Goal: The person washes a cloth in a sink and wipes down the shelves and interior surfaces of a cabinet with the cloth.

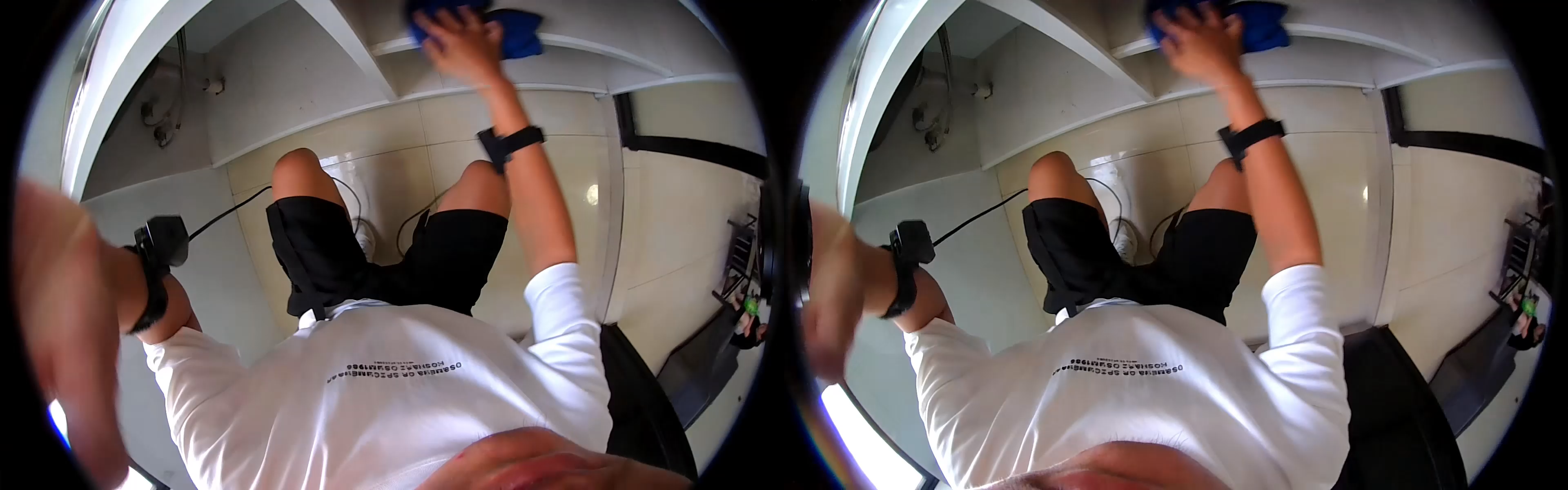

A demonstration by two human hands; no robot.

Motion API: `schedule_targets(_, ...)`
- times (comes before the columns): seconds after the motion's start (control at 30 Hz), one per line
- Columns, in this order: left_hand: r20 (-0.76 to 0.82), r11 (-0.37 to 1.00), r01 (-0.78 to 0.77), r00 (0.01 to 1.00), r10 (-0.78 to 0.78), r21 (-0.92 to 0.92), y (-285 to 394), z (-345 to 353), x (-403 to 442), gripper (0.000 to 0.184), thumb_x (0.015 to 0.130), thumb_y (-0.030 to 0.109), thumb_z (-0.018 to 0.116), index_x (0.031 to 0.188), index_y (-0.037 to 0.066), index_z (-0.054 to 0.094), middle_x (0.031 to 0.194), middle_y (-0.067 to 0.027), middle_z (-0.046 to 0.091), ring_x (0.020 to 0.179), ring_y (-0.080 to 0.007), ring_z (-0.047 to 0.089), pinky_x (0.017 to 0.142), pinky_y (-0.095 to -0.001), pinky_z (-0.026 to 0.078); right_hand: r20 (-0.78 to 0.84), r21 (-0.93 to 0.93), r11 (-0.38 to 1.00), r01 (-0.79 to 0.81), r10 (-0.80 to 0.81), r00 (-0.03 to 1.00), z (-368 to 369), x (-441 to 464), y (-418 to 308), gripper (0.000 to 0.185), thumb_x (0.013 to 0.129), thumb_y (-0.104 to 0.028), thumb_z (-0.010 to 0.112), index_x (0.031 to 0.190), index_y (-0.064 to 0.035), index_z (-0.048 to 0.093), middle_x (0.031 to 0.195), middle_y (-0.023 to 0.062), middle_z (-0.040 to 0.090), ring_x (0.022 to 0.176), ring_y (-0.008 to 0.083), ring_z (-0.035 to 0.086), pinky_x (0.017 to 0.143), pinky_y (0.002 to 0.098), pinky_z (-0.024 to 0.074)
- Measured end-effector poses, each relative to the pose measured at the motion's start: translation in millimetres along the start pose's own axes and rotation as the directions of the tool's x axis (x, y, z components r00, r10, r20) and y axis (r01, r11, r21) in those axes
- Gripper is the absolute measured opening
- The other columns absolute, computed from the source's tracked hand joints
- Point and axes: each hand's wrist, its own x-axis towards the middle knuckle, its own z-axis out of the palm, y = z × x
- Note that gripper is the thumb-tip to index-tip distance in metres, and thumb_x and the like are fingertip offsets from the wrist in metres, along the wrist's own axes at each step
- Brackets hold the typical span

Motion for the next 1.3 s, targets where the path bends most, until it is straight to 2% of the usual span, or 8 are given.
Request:
schedule_targets(0.53, -0.182, 0.975, -0.214, 0.963, 0.201, -0.055, 57.5, 12.5, -60.3, 0.045, 0.081, 0.017, 0.069, 0.123, 0.008, 0.054, 0.123, -0.0135, 0.056, 0.11, -0.0261, 0.055, 0.092, -0.0364, 0.044, -0.231, -0.16, 0.942, -0.294, 0.254, 0.939, 9.9, -39.6, 128.5, 0.034, 0.091, -0.034, 0.046, 0.12, -0.0249, 0.059, 0.12, 0.0077, 0.06, 0.119, 0.0311, 0.048, 0.094, 0.0513, 0.0374)
schedule_targets(0.57, -0.2, 0.977, -0.202, 0.962, 0.185, -0.069, 45.2, 19.2, -64.6, 0.045, 0.081, 0.017, 0.068, 0.123, 0.008, 0.054, 0.124, -0.0136, 0.056, 0.11, -0.026, 0.055, 0.092, -0.0362, 0.044, -0.042, -0.423, 0.902, 0.087, -0.115, 0.992, 26.6, -37.9, 149.0, 0.034, 0.089, -0.036, 0.047, 0.116, -0.0216, 0.06, 0.119, 0.0085, 0.06, 0.118, 0.0305, 0.049, 0.092, 0.0562, 0.0378)
schedule_targets(0.6, -0.222, 0.974, -0.214, 0.956, 0.193, -0.071, 33.8, 25.6, -66.7, 0.045, 0.082, 0.018, 0.068, 0.123, 0.008, 0.054, 0.124, -0.0137, 0.056, 0.11, -0.0259, 0.055, 0.092, -0.036, 0.044, -0.118, -0.093, 0.938, -0.334, 0.322, 0.939, 13.7, -25.9, 97.3, 0.034, 0.086, -0.035, 0.049, 0.115, -0.0201, 0.059, 0.12, 0.0091, 0.058, 0.119, 0.0324, 0.048, 0.087, 0.0624, 0.0383)
schedule_targets(0.8, -0.296, 0.972, -0.234, 0.93, 0.219, -0.019, 7.2, 61.5, -52.7, 0.045, 0.083, 0.021, 0.067, 0.124, 0.007, 0.053, 0.124, -0.0142, 0.055, 0.11, -0.0254, 0.054, 0.093, -0.0349, 0.043, -0.173, 0.095, 0.995, -0.034, 0.05, 0.984, 0.8, -12.5, -10.5, 0.042, 0.087, -0.043, 0.047, 0.124, -0.0259, 0.056, 0.131, 0.007, 0.052, 0.128, 0.0297, 0.041, 0.095, 0.057, 0.0363)
schedule_targets(1.1, -0.228, 0.903, 0.24, 0.96, -0.165, 0.356, -68.9, 100.3, 2.1, 0.046, 0.086, 0.025, 0.065, 0.125, 0.005, 0.051, 0.126, -0.0149, 0.054, 0.109, -0.0246, 0.054, 0.093, -0.0332, 0.041, -0.06, -0.144, 0.927, -0.347, 0.342, 0.938, -38.2, -34.4, 161.9, 0.053, 0.089, -0.051, 0.036, 0.139, -0.0331, 0.038, 0.147, 0.0055, 0.034, 0.137, 0.0252, 0.027, 0.109, 0.0477, 0.022)
schedule_targets(1.17, 0.035, 0.688, 0.417, 0.841, -0.539, 0.594, -35.4, 122.5, 68.8, 0.051, 0.084, 0.022, 0.067, 0.128, 0.004, 0.048, 0.126, -0.0162, 0.054, 0.11, -0.0255, 0.053, 0.092, -0.0348, 0.043, -0.021, -0.218, 0.864, -0.454, 0.461, 0.887, -53.2, -38.5, 211.9, 0.055, 0.089, -0.049, 0.034, 0.141, -0.0338, 0.033, 0.149, 0.0045, 0.029, 0.138, 0.025, 0.024, 0.11, 0.0467, 0.0198)
schedule_targets(1.2, 0.325, 0.791, 0.08, 0.883, -0.339, 0.607, -47.7, 107.7, 86.3, 0.058, 0.082, 0.024, 0.07, 0.131, 0.004, 0.045, 0.125, -0.0187, 0.054, 0.106, -0.0267, 0.055, 0.088, -0.0378, 0.046, 0.003, -0.242, 0.827, -0.508, 0.524, 0.851, -58.7, -42.4, 234.2, 0.056, 0.089, -0.049, 0.033, 0.142, -0.0338, 0.03, 0.151, 0.0041, 0.026, 0.139, 0.0251, 0.023, 0.11, 0.0471, 0.0187)
schedule_targets(1.3, 0.085, 0.591, 0.412, 0.767, -0.635, 0.693, -43.5, 157.4, 94.9, 0.063, 0.079, 0.024, 0.072, 0.132, 0.005, 0.045, 0.127, -0.0185, 0.054, 0.107, -0.029, 0.057, 0.086, -0.0395, 0.048, 0.053, -0.263, 0.68, -0.685, 0.719, 0.693, -57.8, -33.6, 303.3, 0.06, 0.089, -0.052, 0.03, 0.145, -0.0323, 0.022, 0.153, 0.0078, 0.016, 0.141, 0.0299, 0.014, 0.11, 0.0531, 0.0142)
